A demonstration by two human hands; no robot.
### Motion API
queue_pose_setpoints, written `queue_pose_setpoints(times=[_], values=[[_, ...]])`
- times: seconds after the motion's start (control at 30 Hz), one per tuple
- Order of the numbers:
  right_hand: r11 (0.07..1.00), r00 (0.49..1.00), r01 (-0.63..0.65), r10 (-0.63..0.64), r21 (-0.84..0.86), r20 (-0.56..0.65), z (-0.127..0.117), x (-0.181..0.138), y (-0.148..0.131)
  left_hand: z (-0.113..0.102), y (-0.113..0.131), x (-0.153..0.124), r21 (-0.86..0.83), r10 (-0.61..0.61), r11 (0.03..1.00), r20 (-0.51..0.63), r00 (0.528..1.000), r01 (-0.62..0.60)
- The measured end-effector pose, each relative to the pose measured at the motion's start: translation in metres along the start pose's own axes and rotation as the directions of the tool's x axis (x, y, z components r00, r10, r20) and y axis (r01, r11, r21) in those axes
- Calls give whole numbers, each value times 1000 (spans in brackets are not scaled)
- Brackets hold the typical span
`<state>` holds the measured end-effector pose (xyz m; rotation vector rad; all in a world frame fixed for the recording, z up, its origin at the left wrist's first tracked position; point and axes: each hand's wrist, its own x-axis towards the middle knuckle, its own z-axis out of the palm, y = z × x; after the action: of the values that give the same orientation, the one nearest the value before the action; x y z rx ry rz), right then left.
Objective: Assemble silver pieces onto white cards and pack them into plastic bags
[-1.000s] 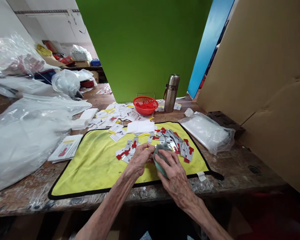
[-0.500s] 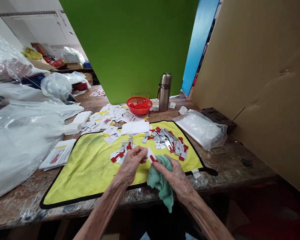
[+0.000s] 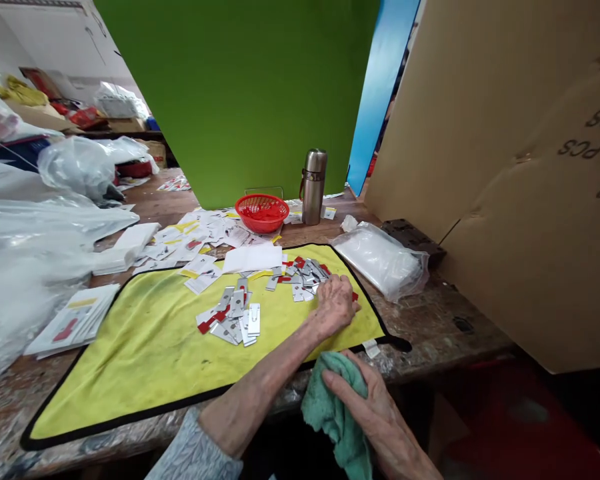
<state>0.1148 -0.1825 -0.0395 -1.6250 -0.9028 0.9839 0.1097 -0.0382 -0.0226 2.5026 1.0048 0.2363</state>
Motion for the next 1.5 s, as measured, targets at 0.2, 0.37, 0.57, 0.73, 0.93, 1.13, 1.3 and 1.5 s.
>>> queue_pose_setpoints(times=[0.2,0.37,0.57,0.73,0.93,1.13,1.3,1.5], values=[[998,998,-55,54,15,36,-3,-4,3,-1,-1,9,-267,-102,957,51,993,112],[991,991,-122,125,58,-50,-16,-2,7,-21,-23,3,-480,-150,861,81,985,170],[976,932,152,-193,-155,-305,-25,45,-25,-34,-42,-31,-872,-279,379,211,937,310],[682,734,561,-672,-469,-99,16,67,-27,-35,-44,-42,-962,-321,-6,260,911,273],[769,800,511,-589,-385,-116,19,41,-5,-37,-62,-51,-973,-482,-35,218,849,230],[988,969,133,-113,82,-219,22,54,-21,-30,-45,-64,-989,-421,62,96,902,134],[992,995,96,-97,86,6,21,44,-20,-56,-80,-89,-919,-454,342,20,891,195],[996,996,86,-86,1,-12,8,26,-4,-68,-84,-66,-457,-312,882,-390,866,112]])
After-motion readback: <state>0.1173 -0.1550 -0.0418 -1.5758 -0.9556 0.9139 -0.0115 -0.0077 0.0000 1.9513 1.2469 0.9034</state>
